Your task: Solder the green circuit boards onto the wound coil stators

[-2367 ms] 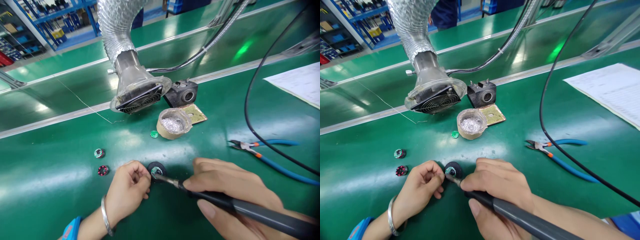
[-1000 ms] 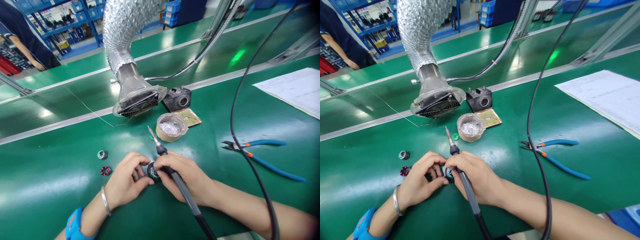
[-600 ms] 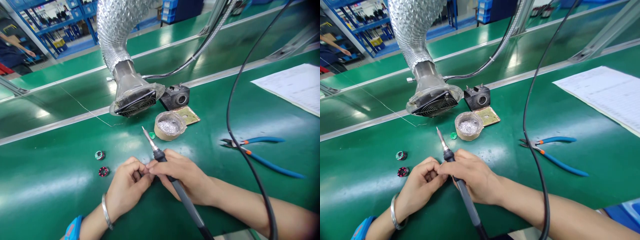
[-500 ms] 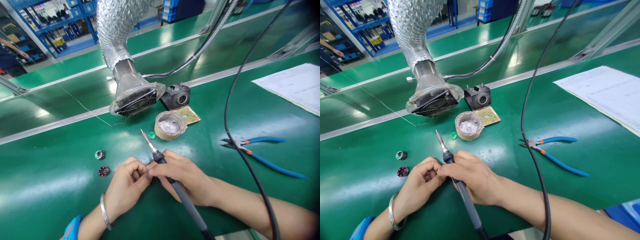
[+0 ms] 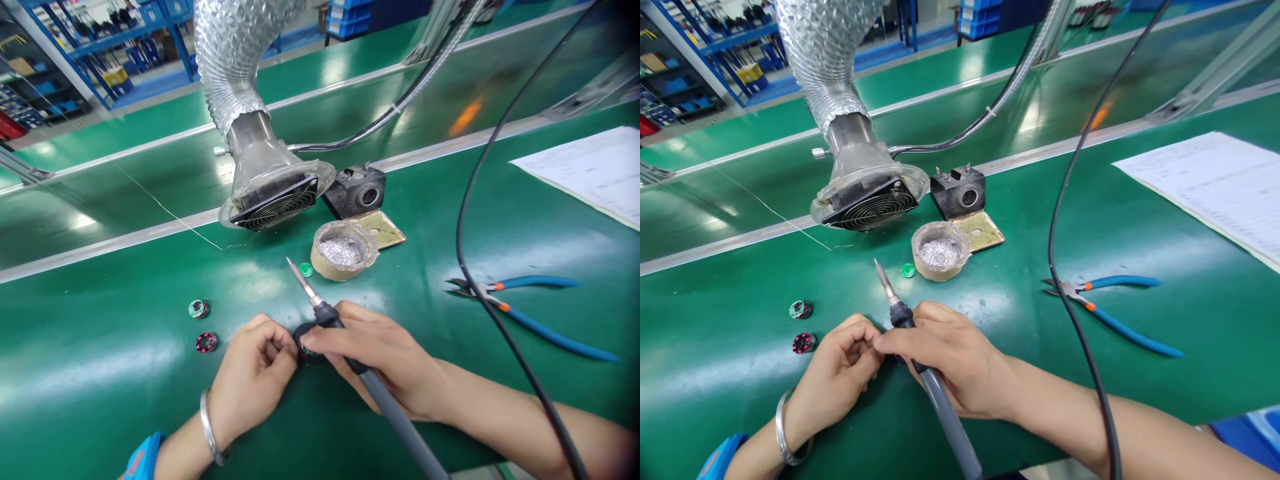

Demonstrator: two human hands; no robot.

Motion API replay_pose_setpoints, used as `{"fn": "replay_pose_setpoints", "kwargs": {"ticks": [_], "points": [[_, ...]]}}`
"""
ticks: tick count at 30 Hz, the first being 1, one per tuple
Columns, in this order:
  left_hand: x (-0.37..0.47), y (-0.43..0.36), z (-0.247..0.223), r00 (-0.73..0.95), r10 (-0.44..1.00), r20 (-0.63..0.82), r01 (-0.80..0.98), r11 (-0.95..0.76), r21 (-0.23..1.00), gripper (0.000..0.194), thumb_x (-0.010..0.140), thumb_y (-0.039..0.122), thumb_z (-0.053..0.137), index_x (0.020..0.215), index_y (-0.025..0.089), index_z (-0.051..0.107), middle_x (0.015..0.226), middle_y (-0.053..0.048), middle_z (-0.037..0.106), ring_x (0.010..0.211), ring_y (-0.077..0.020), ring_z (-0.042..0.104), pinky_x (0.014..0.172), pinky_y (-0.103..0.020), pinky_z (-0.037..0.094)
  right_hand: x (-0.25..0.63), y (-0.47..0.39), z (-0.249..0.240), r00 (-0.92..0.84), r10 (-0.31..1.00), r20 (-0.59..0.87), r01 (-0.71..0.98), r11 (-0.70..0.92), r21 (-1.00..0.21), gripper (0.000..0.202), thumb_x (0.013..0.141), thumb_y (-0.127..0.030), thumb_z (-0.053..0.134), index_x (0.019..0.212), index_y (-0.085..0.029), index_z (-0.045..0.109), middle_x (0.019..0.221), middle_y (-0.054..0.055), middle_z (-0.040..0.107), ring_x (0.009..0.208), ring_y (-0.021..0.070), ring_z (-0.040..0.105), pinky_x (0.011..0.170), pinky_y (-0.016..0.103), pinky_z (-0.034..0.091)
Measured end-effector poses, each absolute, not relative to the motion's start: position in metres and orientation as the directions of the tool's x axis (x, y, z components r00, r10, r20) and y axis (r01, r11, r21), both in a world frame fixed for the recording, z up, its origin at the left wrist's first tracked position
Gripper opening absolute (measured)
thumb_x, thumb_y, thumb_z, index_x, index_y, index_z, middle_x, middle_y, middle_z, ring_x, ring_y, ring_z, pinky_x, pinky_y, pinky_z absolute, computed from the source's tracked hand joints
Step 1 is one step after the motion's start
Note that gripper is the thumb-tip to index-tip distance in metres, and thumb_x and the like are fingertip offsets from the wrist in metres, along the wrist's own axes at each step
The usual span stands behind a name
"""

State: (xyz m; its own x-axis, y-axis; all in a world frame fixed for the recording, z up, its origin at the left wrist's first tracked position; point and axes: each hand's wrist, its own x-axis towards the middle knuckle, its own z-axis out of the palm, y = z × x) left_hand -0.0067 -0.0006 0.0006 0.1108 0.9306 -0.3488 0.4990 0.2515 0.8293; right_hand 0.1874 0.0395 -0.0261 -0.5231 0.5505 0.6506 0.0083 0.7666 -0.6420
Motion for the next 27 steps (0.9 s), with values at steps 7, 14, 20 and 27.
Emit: {"fn": "replay_pose_setpoints", "kwargs": {"ticks": [7, 14, 20, 27], "points": [[-0.005, -0.001, 0.000, 0.099, 0.935, -0.341, 0.499, 0.249, 0.830, 0.012, 0.078, 0.014, 0.052, 0.068, 0.017, 0.057, 0.072, 0.001, 0.050, 0.056, -0.0076, 0.045, 0.048, -0.018, 0.037, 0.208, 0.035, 0.008, -0.461, 0.652, 0.602, 0.104, 0.714, -0.692, 0.038, 0.084, -0.013, 0.049, 0.122, -0.016, 0.056, 0.075, 0.005, 0.059, 0.063, 0.0163, 0.055, 0.054, 0.031, 0.045], [-0.004, -0.002, -0.001, 0.083, 0.936, -0.341, 0.515, 0.253, 0.819, 0.011, 0.078, 0.014, 0.052, 0.068, 0.017, 0.058, 0.072, 0.001, 0.049, 0.055, -0.0074, 0.045, 0.047, -0.018, 0.036, 0.207, 0.025, 0.011, -0.406, 0.768, 0.496, 0.056, 0.562, -0.825, 0.025, 0.074, -0.009, 0.048, 0.095, -0.018, 0.060, 0.064, 0.001, 0.055, 0.053, 0.0138, 0.050, 0.050, 0.030, 0.039], [-0.004, -0.002, -0.001, 0.079, 0.938, -0.337, 0.514, 0.251, 0.820, 0.011, 0.076, 0.013, 0.052, 0.068, 0.017, 0.058, 0.073, 0.001, 0.050, 0.055, -0.0074, 0.045, 0.048, -0.019, 0.037, 0.203, 0.027, 0.008, -0.413, 0.757, 0.506, 0.032, 0.567, -0.823, 0.022, 0.074, -0.009, 0.046, 0.089, -0.016, 0.060, 0.061, 0.000, 0.054, 0.050, 0.0122, 0.046, 0.049, 0.029, 0.035], [-0.004, -0.002, -0.002, 0.074, 0.942, -0.328, 0.512, 0.246, 0.823, 0.011, 0.075, 0.012, 0.052, 0.067, 0.017, 0.058, 0.072, 0.002, 0.050, 0.054, -0.0072, 0.045, 0.047, -0.018, 0.036, 0.201, 0.026, 0.011, -0.419, 0.759, 0.498, 0.043, 0.565, -0.824, 0.023, 0.074, -0.008, 0.046, 0.089, -0.017, 0.061, 0.061, 0.001, 0.055, 0.050, 0.0125, 0.047, 0.049, 0.029, 0.036]]}}
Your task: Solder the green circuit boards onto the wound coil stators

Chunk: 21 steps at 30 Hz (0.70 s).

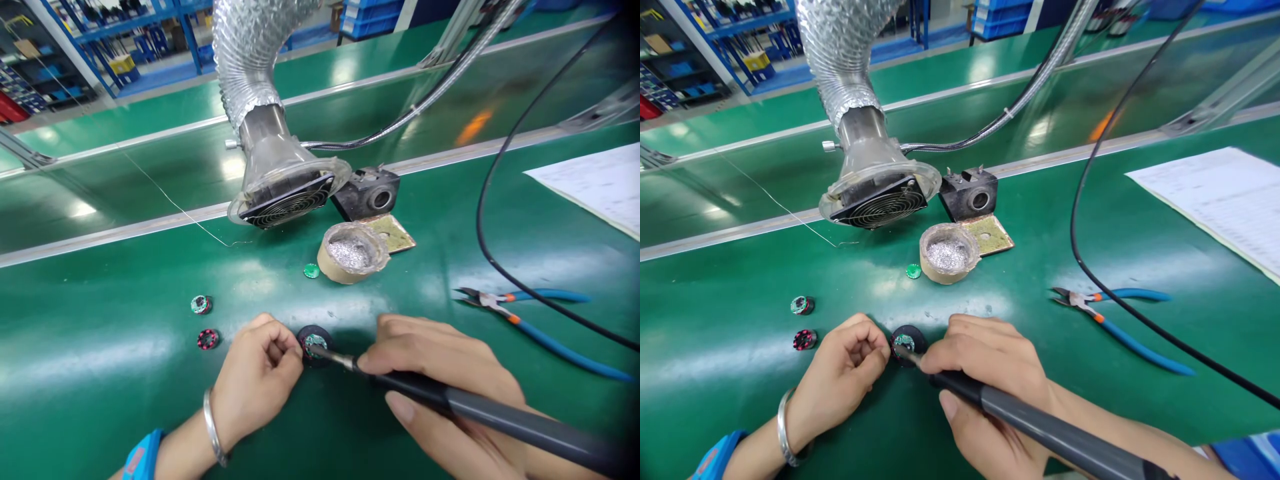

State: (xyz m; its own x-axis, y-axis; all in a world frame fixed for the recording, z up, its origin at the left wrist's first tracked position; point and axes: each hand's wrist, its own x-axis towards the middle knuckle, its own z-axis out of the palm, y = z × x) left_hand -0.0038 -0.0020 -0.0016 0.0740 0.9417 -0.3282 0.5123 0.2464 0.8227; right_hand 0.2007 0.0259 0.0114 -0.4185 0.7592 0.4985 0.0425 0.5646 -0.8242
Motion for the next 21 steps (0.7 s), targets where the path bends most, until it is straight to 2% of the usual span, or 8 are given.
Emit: {"fn": "replay_pose_setpoints", "kwargs": {"ticks": [5, 10, 14, 17, 21], "points": [[-0.0041, -0.0033, -0.0022, 0.073, 0.942, -0.327, 0.519, 0.244, 0.819, 0.011, 0.075, 0.012, 0.052, 0.068, 0.017, 0.059, 0.072, 0.001, 0.050, 0.055, -0.0075, 0.046, 0.048, -0.018, 0.037, 0.2024, 0.0258, 0.0101, -0.427, 0.753, 0.501, 0.061, 0.577, -0.815, 0.023, 0.075, -0.010, 0.047, 0.090, -0.018, 0.062, 0.061, 0.001, 0.057, 0.049, 0.0132, 0.049, 0.048, 0.029, 0.038], [-0.0043, -0.0031, -0.0032, 0.069, 0.942, -0.329, 0.527, 0.246, 0.813, 0.011, 0.075, 0.012, 0.053, 0.068, 0.017, 0.059, 0.072, 0.002, 0.050, 0.055, -0.0073, 0.046, 0.048, -0.018, 0.036, 0.2072, 0.0216, 0.0052, -0.410, 0.758, 0.508, 0.169, 0.610, -0.774, 0.016, 0.078, -0.025, 0.055, 0.090, -0.020, 0.065, 0.068, 0.005, 0.061, 0.055, 0.0181, 0.057, 0.049, 0.031, 0.046], [-0.0041, -0.0027, -0.0032, 0.068, 0.939, -0.338, 0.526, 0.254, 0.811, 0.011, 0.075, 0.012, 0.052, 0.068, 0.018, 0.058, 0.072, 0.002, 0.050, 0.054, -0.0072, 0.046, 0.047, -0.018, 0.037, 0.2100, 0.0185, 0.0040, -0.406, 0.755, 0.514, 0.202, 0.623, -0.756, 0.017, 0.078, -0.030, 0.057, 0.089, -0.020, 0.066, 0.070, 0.006, 0.062, 0.058, 0.0192, 0.059, 0.051, 0.032, 0.049], [-0.0041, -0.0027, -0.0039, 0.066, 0.938, -0.340, 0.524, 0.258, 0.812, 0.011, 0.075, 0.012, 0.052, 0.068, 0.018, 0.058, 0.071, 0.002, 0.050, 0.054, -0.0073, 0.047, 0.047, -0.018, 0.037, 0.2088, 0.0197, 0.0075, -0.399, 0.767, 0.503, 0.180, 0.603, -0.777, 0.016, 0.078, -0.027, 0.055, 0.089, -0.020, 0.065, 0.068, 0.005, 0.061, 0.056, 0.0184, 0.058, 0.049, 0.031, 0.047], [-0.0044, -0.0032, -0.0048, 0.062, 0.939, -0.338, 0.527, 0.258, 0.810, 0.011, 0.075, 0.012, 0.052, 0.068, 0.018, 0.058, 0.071, 0.002, 0.051, 0.054, -0.0073, 0.047, 0.047, -0.019, 0.037, 0.2032, 0.0223, 0.0091, -0.397, 0.776, 0.490, 0.103, 0.568, -0.816, 0.019, 0.077, -0.013, 0.049, 0.088, -0.019, 0.064, 0.060, 0.002, 0.056, 0.050, 0.0146, 0.051, 0.047, 0.030, 0.040]]}}
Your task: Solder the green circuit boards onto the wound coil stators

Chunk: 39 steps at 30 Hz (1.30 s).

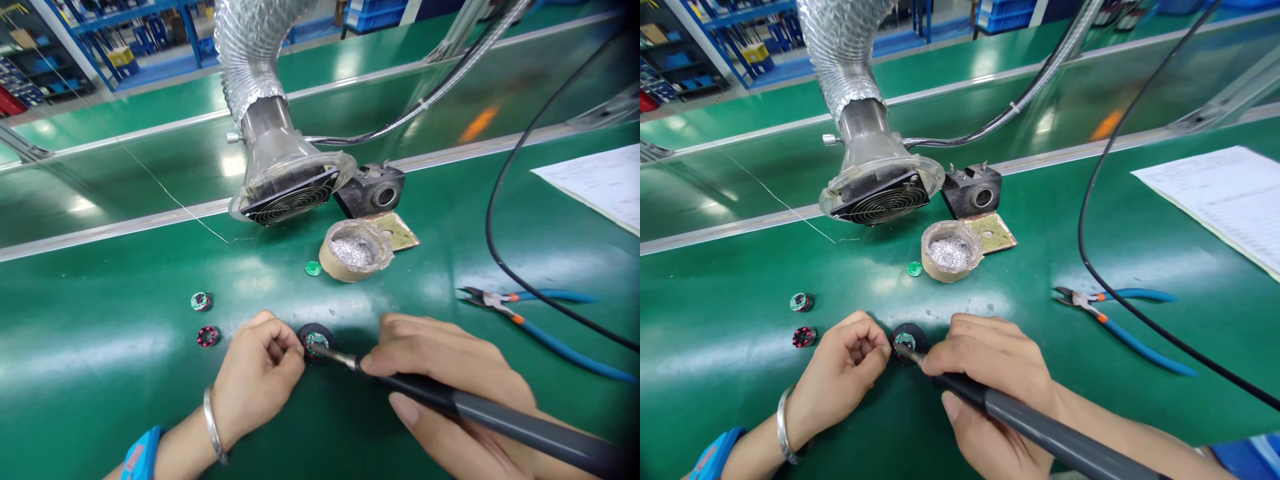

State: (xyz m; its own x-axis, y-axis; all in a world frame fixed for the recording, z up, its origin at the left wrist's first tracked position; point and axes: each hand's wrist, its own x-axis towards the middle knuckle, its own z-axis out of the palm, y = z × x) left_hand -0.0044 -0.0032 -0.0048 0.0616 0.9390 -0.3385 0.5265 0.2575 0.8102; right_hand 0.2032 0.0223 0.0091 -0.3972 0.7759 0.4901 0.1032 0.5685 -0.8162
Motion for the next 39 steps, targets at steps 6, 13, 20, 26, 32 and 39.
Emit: {"fn": "replay_pose_setpoints", "kwargs": {"ticks": [6, 13, 20, 26, 32, 39], "points": [[-0.004, -0.003, -0.003, 0.059, 0.940, -0.336, 0.531, 0.255, 0.808, 0.011, 0.074, 0.012, 0.053, 0.068, 0.018, 0.059, 0.072, 0.002, 0.052, 0.054, -0.0073, 0.047, 0.048, -0.019, 0.037, 0.200, 0.022, 0.005, -0.381, 0.775, 0.505, 0.047, 0.561, -0.826, 0.021, 0.074, -0.008, 0.046, 0.086, -0.016, 0.061, 0.058, 0.001, 0.053, 0.049, 0.0123, 0.047, 0.049, 0.029, 0.035], [-0.003, -0.003, -0.002, 0.053, 0.945, -0.323, 0.545, 0.243, 0.802, 0.010, 0.074, 0.012, 0.053, 0.068, 0.017, 0.059, 0.073, 0.001, 0.052, 0.055, -0.0077, 0.047, 0.050, -0.020, 0.038, 0.202, 0.022, 0.011, -0.411, 0.784, 0.465, 0.066, 0.535, -0.842, 0.023, 0.075, -0.008, 0.046, 0.088, -0.018, 0.061, 0.057, -0.001, 0.050, 0.049, 0.0127, 0.047, 0.049, 0.029, 0.035], [-0.002, -0.003, -0.001, 0.044, 0.942, -0.332, 0.543, 0.257, 0.800, 0.009, 0.074, 0.013, 0.054, 0.068, 0.017, 0.059, 0.073, 0.001, 0.052, 0.054, -0.0077, 0.047, 0.049, -0.020, 0.037, 0.198, 0.021, 0.006, -0.365, 0.794, 0.487, 0.076, 0.546, -0.834, 0.022, 0.075, -0.009, 0.047, 0.087, -0.019, 0.062, 0.059, 0.001, 0.054, 0.048, 0.0137, 0.047, 0.048, 0.031, 0.035], [-0.003, -0.003, -0.003, 0.043, 0.944, -0.328, 0.552, 0.251, 0.795, 0.010, 0.074, 0.013, 0.053, 0.068, 0.018, 0.059, 0.073, 0.001, 0.052, 0.055, -0.0078, 0.047, 0.049, -0.020, 0.037, 0.205, 0.023, 0.012, -0.425, 0.778, 0.462, 0.092, 0.545, -0.833, 0.024, 0.076, -0.009, 0.047, 0.092, -0.020, 0.061, 0.060, 0.000, 0.052, 0.050, 0.0146, 0.049, 0.048, 0.031, 0.038], [-0.003, -0.003, -0.004, 0.051, 0.945, -0.323, 0.553, 0.242, 0.797, 0.011, 0.074, 0.012, 0.053, 0.068, 0.018, 0.060, 0.073, 0.001, 0.053, 0.056, -0.0085, 0.048, 0.050, -0.020, 0.038, 0.219, 0.024, 0.021, -0.493, 0.769, 0.408, 0.166, 0.543, -0.823, 0.027, 0.078, -0.007, 0.048, 0.099, -0.020, 0.059, 0.069, 0.003, 0.057, 0.056, 0.0158, 0.054, 0.050, 0.032, 0.044], [-0.002, -0.003, -0.002, 0.055, 0.947, -0.316, 0.530, 0.240, 0.814, 0.010, 0.075, 0.014, 0.053, 0.068, 0.017, 0.059, 0.072, 0.001, 0.051, 0.056, -0.0084, 0.047, 0.050, -0.021, 0.038, 0.202, 0.032, -0.004, -0.442, 0.698, 0.564, 0.202, 0.690, -0.695, 0.037, 0.083, -0.004, 0.052, 0.116, -0.019, 0.056, 0.077, 0.002, 0.065, 0.058, 0.0124, 0.057, 0.054, 0.026, 0.048]]}}
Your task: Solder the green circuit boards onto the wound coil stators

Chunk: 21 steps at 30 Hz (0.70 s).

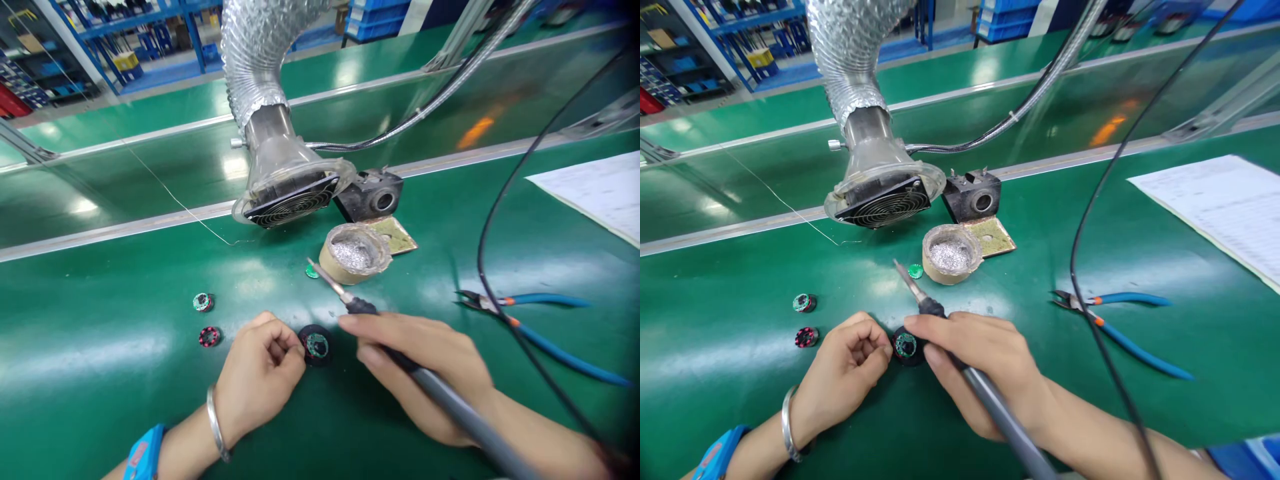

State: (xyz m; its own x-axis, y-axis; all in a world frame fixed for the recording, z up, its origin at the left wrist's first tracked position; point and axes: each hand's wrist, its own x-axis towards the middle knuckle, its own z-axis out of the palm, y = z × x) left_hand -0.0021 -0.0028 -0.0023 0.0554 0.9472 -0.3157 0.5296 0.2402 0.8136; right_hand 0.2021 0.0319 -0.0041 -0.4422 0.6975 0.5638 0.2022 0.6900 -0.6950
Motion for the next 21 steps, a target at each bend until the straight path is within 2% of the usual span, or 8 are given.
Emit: {"fn": "replay_pose_setpoints", "kwargs": {"ticks": [4, 7, 9, 11, 13, 18, 21], "points": [[-0.002, -0.003, -0.001, 0.069, 0.952, -0.297, 0.501, 0.224, 0.836, 0.011, 0.076, 0.013, 0.052, 0.068, 0.016, 0.059, 0.072, 0.001, 0.051, 0.056, -0.0080, 0.047, 0.051, -0.020, 0.039, 0.189, 0.031, -0.018, -0.544, 0.669, 0.507, 0.283, 0.715, -0.639, 0.027, 0.083, -0.011, 0.057, 0.109, -0.017, 0.058, 0.077, 0.003, 0.063, 0.064, 0.0144, 0.057, 0.059, 0.028, 0.049], [-0.002, -0.005, 0.000, 0.093, 0.958, -0.272, 0.489, 0.194, 0.850, 0.010, 0.077, 0.013, 0.052, 0.070, 0.016, 0.058, 0.075, 0.001, 0.051, 0.057, -0.0078, 0.048, 0.051, -0.020, 0.040, 0.185, 0.029, -0.023, -0.561, 0.670, 0.487, 0.289, 0.709, -0.643, 0.026, 0.082, -0.009, 0.053, 0.107, -0.018, 0.057, 0.075, 0.002, 0.061, 0.065, 0.0145, 0.057, 0.060, 0.028, 0.049], [-0.003, -0.007, -0.001, 0.105, 0.967, -0.232, 0.492, 0.152, 0.857, 0.005, 0.078, 0.015, 0.053, 0.079, 0.017, 0.058, 0.083, -0.001, 0.052, 0.060, -0.0080, 0.051, 0.050, -0.019, 0.042, 0.185, 0.027, -0.024, -0.541, 0.681, 0.494, 0.279, 0.699, -0.659, 0.028, 0.081, -0.007, 0.052, 0.107, -0.018, 0.055, 0.077, 0.002, 0.062, 0.062, 0.0135, 0.057, 0.058, 0.026, 0.049], [-0.002, -0.009, -0.002, 0.142, 0.975, -0.172, 0.498, 0.079, 0.864, 0.019, 0.078, 0.016, 0.056, 0.097, 0.019, 0.057, 0.094, -0.003, 0.054, 0.066, -0.0091, 0.056, 0.050, -0.018, 0.044, 0.186, 0.027, -0.024, -0.517, 0.692, 0.504, 0.271, 0.690, -0.671, 0.030, 0.080, -0.007, 0.051, 0.108, -0.019, 0.053, 0.080, 0.003, 0.064, 0.063, 0.0135, 0.059, 0.058, 0.025, 0.051], [-0.001, -0.010, -0.004, 0.179, 0.975, -0.132, 0.513, 0.022, 0.858, 0.032, 0.079, 0.017, 0.059, 0.110, 0.020, 0.052, 0.096, -0.003, 0.056, 0.068, -0.0099, 0.058, 0.051, -0.018, 0.046, 0.189, 0.026, -0.023, -0.503, 0.700, 0.507, 0.261, 0.682, -0.683, 0.033, 0.080, -0.006, 0.051, 0.110, -0.019, 0.052, 0.085, 0.004, 0.066, 0.067, 0.0143, 0.062, 0.060, 0.025, 0.052], [0.002, -0.010, -0.004, 0.152, 0.979, -0.137, 0.577, 0.025, 0.816, 0.020, 0.083, 0.022, 0.059, 0.102, 0.019, 0.056, 0.075, 0.002, 0.058, 0.051, -0.0076, 0.050, 0.046, -0.018, 0.042, 0.194, 0.028, -0.018, -0.494, 0.729, 0.474, 0.229, 0.635, -0.738, 0.030, 0.080, -0.008, 0.050, 0.108, -0.019, 0.053, 0.087, 0.004, 0.067, 0.069, 0.0130, 0.063, 0.063, 0.024, 0.053], [0.003, -0.011, -0.004, 0.158, 0.986, -0.058, 0.602, -0.049, 0.797, 0.010, 0.085, 0.020, 0.056, 0.094, 0.020, 0.060, 0.080, -0.001, 0.062, 0.060, -0.0094, 0.055, 0.052, -0.019, 0.044, 0.196, 0.030, -0.018, -0.491, 0.728, 0.480, 0.200, 0.630, -0.751, 0.031, 0.079, -0.006, 0.050, 0.106, -0.019, 0.053, 0.088, 0.004, 0.067, 0.071, 0.0124, 0.063, 0.065, 0.023, 0.053]]}}
